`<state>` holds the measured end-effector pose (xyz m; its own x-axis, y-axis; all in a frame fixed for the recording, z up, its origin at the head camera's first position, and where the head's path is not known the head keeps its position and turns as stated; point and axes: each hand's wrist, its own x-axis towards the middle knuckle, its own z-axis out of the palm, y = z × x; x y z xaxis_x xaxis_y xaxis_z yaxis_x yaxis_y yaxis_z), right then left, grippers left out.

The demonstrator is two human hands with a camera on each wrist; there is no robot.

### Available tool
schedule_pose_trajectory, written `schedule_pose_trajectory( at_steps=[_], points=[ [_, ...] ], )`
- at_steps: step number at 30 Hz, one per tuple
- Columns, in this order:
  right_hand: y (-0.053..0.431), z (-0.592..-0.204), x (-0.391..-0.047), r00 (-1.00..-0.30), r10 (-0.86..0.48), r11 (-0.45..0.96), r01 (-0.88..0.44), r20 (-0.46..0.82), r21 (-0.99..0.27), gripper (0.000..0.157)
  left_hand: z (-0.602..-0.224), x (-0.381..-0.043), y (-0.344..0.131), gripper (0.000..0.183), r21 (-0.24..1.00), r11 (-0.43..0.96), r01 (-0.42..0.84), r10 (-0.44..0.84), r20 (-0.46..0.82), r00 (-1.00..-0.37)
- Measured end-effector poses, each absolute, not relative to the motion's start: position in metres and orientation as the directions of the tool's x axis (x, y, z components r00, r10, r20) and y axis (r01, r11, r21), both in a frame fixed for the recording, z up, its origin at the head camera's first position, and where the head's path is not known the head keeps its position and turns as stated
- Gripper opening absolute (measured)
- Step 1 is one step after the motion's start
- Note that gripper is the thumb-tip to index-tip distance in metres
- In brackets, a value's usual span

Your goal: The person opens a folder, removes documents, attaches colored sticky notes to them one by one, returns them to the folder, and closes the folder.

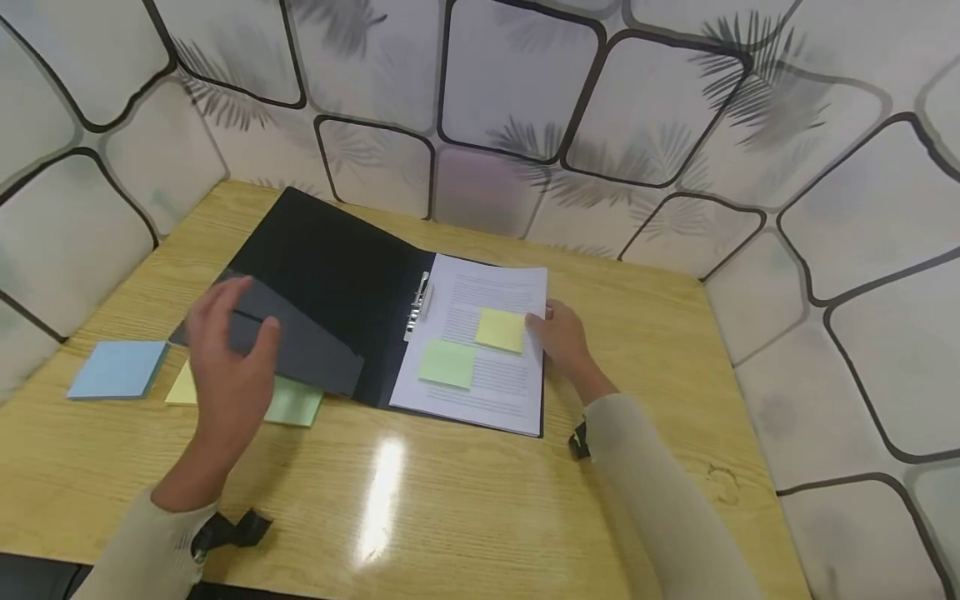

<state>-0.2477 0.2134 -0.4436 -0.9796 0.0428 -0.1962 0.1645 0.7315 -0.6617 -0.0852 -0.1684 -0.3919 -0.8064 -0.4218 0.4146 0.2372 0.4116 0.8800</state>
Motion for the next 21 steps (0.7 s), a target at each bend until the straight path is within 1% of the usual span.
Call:
schedule_pose_trajectory(
  at_steps=[2, 4, 6, 8, 10, 14, 18, 21],
  points=[
    [0.213, -0.442, -0.246, -0.987, 0.036, 0.797, 0.124, -0.159, -0.591, 0.064, -0.382, -0.102, -0.162, 0.046, 0.848, 0.502, 0.17, -0.263, 0.337, -0.904],
    [0.211, -0.441, -0.246, -0.992, -0.006, 0.848, 0.064, -0.13, -0.526, 0.068, -0.376, -0.123, -0.154, 0.045, 0.796, 0.59, 0.134, -0.104, 0.24, -0.965],
    [0.208, -0.439, -0.247, -0.99, -0.075, 0.871, -0.006, -0.12, -0.491, 0.072, -0.373, -0.147, -0.145, 0.044, 0.739, 0.664, 0.118, 0.021, 0.139, -0.99],
    [0.208, -0.438, -0.248, -0.98, -0.153, 0.885, -0.077, -0.131, -0.46, 0.076, -0.377, -0.175, -0.135, 0.043, 0.703, 0.701, 0.12, 0.103, 0.068, -0.992],
    [0.209, -0.438, -0.25, -0.962, -0.222, 0.886, -0.131, -0.157, -0.445, 0.08, -0.385, -0.202, -0.128, 0.04, 0.681, 0.723, 0.116, 0.144, 0.015, -0.989],
    [0.212, -0.443, -0.254, -0.925, -0.31, 0.891, -0.202, -0.219, -0.406, 0.085, -0.407, -0.243, -0.12, 0.041, 0.671, 0.738, 0.067, 0.171, -0.09, -0.981],
    [0.211, -0.448, -0.255, -0.898, -0.356, 0.879, -0.229, -0.259, -0.418, 0.086, -0.423, -0.266, -0.116, 0.041, 0.674, 0.739, 0.014, 0.168, -0.164, -0.972],
    [0.211, -0.447, -0.254, -0.892, -0.362, 0.873, -0.222, -0.271, -0.433, 0.085, -0.429, -0.276, -0.11, 0.041, 0.682, 0.731, 0.01, 0.179, -0.177, -0.968]
  ],
)
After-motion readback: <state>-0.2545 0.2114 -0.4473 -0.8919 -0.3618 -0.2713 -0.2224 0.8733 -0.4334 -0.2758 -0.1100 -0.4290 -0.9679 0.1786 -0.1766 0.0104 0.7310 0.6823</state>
